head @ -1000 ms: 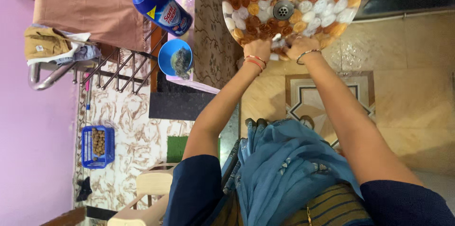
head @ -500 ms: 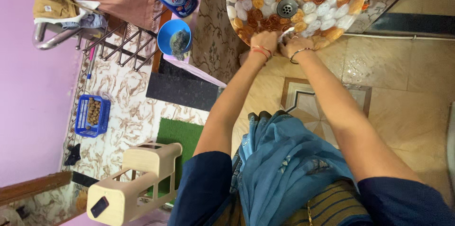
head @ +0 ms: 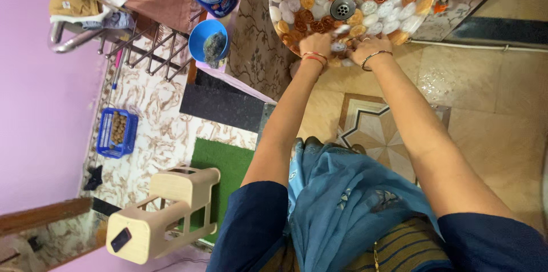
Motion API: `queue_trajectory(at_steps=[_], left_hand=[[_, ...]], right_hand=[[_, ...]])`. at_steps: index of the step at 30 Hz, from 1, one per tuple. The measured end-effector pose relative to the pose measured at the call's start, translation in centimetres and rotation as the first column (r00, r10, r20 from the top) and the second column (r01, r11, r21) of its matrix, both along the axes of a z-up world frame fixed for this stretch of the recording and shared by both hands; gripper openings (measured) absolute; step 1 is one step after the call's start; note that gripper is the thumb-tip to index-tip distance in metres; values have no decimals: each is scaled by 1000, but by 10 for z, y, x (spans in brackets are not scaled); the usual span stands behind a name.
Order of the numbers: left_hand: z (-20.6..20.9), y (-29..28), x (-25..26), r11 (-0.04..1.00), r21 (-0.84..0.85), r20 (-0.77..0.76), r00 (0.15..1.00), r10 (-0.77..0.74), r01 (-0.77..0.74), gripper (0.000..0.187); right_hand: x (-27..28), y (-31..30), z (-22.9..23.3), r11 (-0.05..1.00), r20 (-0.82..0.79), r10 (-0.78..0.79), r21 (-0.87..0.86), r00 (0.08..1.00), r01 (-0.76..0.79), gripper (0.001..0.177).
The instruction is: The person cleans a decorative sink basin by applying liquid cleaner, then scrubbing the surface with a toothbrush and a steel wool pad. They repeatedly dip the tools into a small bowl of water and continue scrubbing the basin's textured surface.
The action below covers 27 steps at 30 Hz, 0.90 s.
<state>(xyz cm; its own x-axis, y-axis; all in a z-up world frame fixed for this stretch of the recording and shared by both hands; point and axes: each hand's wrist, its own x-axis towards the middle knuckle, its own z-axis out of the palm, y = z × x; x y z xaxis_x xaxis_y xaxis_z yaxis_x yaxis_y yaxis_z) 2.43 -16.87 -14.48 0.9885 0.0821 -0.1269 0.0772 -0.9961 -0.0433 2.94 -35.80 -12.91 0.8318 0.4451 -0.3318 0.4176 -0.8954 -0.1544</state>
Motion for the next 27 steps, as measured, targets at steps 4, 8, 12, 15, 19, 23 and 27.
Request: queue_trajectory(at_steps=[4, 8, 12, 15, 19, 23, 27], left_hand=[[15, 37, 11, 988, 63, 62, 989, 135, -139, 30], [1, 31, 17, 998, 12, -3, 998, 58, -58, 30], [-3, 28, 19, 996, -31, -29, 996, -81, 80, 28], [17, 49, 25, 997, 68, -177, 984, 33, -22, 28], [36, 65, 24, 990, 136, -88, 996, -11, 23, 28], [23, 19, 12, 989, -94, -135, 983, -128, 116, 24], [13, 18, 18, 986, 23, -81, 984, -160, 163, 23]], right_hand=[[1, 3, 3, 998, -22, -16, -59, 1000, 15, 64], [3, 6, 9, 997, -80, -41, -65, 996, 36, 63], [7, 10, -7, 995, -74, -85, -57, 994, 81, 66], [8, 14, -16, 990, -96, -106, -100, 990, 96, 69], [9, 17, -16, 986, -87, -133, -116, 987, 123, 67], [3, 17, -8, 983, -71, -145, -122, 987, 135, 63], [5, 15, -12, 990, -22, -117, -88, 993, 114, 61]])
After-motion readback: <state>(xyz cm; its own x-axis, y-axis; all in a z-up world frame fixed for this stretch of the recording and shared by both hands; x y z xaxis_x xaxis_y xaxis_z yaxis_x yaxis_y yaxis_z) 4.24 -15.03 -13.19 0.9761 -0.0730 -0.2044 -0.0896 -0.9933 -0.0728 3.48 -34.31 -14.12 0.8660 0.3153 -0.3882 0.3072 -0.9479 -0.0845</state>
